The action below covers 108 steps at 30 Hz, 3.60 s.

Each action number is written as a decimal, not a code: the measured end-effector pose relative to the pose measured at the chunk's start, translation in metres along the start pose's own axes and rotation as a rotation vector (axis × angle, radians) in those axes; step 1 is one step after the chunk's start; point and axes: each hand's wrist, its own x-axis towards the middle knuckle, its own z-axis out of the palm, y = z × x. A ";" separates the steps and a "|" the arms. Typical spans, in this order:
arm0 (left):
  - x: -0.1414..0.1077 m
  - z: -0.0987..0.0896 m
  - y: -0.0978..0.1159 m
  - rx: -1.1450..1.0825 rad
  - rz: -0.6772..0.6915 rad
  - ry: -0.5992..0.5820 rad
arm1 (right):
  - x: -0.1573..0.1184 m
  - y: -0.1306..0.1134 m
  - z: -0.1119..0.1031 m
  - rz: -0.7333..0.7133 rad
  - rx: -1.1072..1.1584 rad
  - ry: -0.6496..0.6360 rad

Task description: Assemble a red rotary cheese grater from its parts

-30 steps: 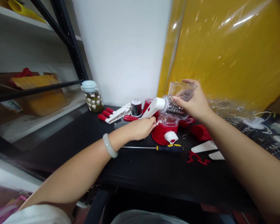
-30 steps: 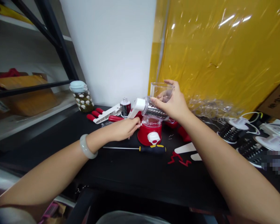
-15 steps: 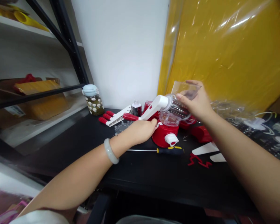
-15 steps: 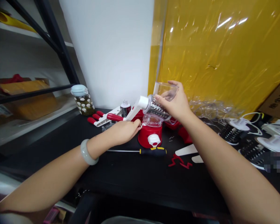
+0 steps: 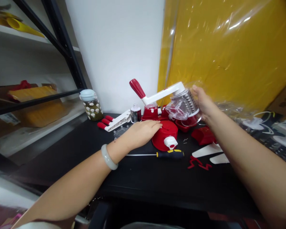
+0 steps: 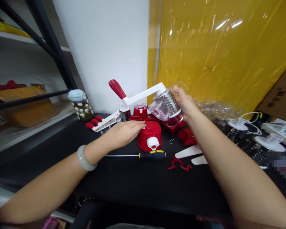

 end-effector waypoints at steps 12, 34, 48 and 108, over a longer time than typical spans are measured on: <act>0.002 0.004 -0.002 0.053 0.041 -0.029 | -0.002 0.011 -0.002 0.254 0.164 -0.158; -0.001 0.010 -0.007 -0.141 0.031 0.036 | 0.005 0.027 -0.010 0.291 0.195 -0.052; -0.002 0.019 -0.005 -0.053 0.039 0.228 | 0.001 0.017 0.000 0.166 0.068 0.148; -0.002 0.019 0.013 0.300 -0.019 0.123 | -0.025 -0.007 0.017 -0.450 -0.503 -0.117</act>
